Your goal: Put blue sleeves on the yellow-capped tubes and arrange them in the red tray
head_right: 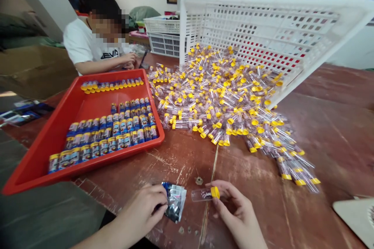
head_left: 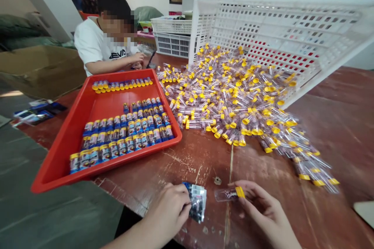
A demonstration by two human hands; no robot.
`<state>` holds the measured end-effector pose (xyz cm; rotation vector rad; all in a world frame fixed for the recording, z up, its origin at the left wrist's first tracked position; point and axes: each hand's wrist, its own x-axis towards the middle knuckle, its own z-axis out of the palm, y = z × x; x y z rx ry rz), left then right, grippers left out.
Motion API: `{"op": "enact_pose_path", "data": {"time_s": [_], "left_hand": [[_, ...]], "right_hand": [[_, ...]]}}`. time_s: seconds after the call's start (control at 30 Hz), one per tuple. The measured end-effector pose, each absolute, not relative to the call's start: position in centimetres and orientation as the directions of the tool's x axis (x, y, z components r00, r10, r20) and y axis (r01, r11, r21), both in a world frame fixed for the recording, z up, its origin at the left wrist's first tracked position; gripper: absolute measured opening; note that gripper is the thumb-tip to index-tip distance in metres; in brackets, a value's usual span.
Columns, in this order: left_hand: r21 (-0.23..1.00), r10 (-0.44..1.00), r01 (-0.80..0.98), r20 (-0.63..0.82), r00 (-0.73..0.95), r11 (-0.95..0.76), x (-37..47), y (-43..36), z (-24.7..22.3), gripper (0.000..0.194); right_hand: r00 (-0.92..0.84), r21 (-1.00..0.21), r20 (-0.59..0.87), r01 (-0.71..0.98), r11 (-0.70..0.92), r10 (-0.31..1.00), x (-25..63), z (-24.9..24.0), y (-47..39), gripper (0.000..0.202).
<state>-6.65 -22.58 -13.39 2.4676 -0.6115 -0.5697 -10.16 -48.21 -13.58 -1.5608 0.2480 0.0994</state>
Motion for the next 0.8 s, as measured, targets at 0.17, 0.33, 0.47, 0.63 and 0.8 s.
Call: {"op": "enact_pose_path", "data": {"time_s": [0.17, 0.33, 0.47, 0.63, 0.8], "left_hand": [[0.662, -0.416, -0.118, -0.313, 0.854, -0.74, -6.4, -22.9, -13.6, 0.012], [0.646, -0.409, -0.091, -0.362, 0.838, -0.758, -6.3, -22.8, -12.5, 0.014], [0.651, -0.414, -0.098, -0.352, 0.839, -0.753, -5.7, -22.8, -11.6, 0.012], [0.759, -0.504, -0.179, -0.218, 0.836, -0.625, -5.0, -23.0, -10.5, 0.009], [0.871, -0.494, 0.014, -0.291, 0.819, -0.49, -5.5, -23.3, -10.4, 0.025]], "right_hand": [[0.994, -0.995, -0.1, -0.102, -0.019, -0.051, -10.5, -12.9, -47.5, 0.022], [0.943, -0.889, 0.216, 0.297, -0.348, 0.253, -9.8, -11.9, -48.0, 0.039], [0.89, -0.821, 0.276, 0.414, -0.392, 0.362, -9.4, -10.2, -47.7, 0.05], [0.941, -0.874, 0.158, 0.274, -0.401, 0.3, -9.7, -11.1, -47.8, 0.035], [0.99, -0.995, -0.068, -0.058, -0.087, 0.127, -10.1, -13.7, -47.0, 0.027]]}}
